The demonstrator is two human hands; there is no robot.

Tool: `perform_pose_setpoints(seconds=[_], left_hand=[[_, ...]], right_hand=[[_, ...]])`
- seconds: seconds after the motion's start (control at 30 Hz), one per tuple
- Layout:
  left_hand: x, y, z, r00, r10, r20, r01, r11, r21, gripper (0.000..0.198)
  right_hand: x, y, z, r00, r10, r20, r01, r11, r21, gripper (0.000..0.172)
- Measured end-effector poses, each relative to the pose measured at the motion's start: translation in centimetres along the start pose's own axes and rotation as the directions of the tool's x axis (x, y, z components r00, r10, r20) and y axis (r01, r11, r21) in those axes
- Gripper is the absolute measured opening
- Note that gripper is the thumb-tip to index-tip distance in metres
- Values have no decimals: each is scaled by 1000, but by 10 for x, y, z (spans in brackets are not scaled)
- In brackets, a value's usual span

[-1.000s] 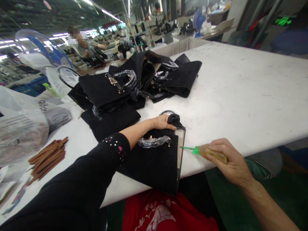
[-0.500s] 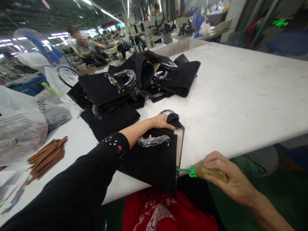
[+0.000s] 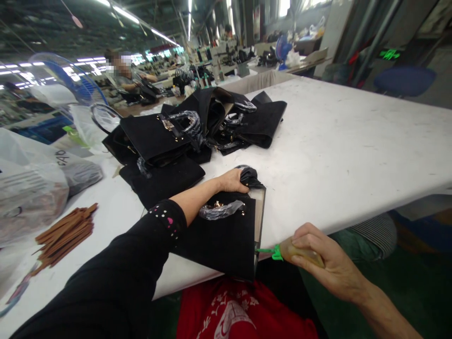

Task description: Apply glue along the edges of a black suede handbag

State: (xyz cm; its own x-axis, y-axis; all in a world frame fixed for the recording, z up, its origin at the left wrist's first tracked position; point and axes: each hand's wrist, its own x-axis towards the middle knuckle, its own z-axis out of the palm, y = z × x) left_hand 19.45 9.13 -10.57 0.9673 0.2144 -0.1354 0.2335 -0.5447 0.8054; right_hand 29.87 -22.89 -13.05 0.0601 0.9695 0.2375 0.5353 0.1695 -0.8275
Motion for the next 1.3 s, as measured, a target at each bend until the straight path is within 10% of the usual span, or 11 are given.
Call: perform_pose_setpoints(seconds=[0.33, 0.53, 0.83, 1.3], left_hand=[[-76, 96, -47, 979, 39, -200, 4, 978, 210, 12], [-105, 136, -30, 930, 108, -351, 81, 872, 482, 16], [-152, 127, 35, 829, 200, -522, 208, 756, 621, 22], [-159, 124, 39, 816, 201, -543, 210, 771, 601, 27]], right_hand=[[13, -4, -6, 996, -81, -48, 75, 991, -108, 13], [27, 11, -6, 967, -178, -180, 131, 960, -247, 18], [29, 24, 2, 947, -170, -274, 110, 969, -221, 16], [49, 21, -21, 972, -159, -175, 130, 977, -166, 14]])
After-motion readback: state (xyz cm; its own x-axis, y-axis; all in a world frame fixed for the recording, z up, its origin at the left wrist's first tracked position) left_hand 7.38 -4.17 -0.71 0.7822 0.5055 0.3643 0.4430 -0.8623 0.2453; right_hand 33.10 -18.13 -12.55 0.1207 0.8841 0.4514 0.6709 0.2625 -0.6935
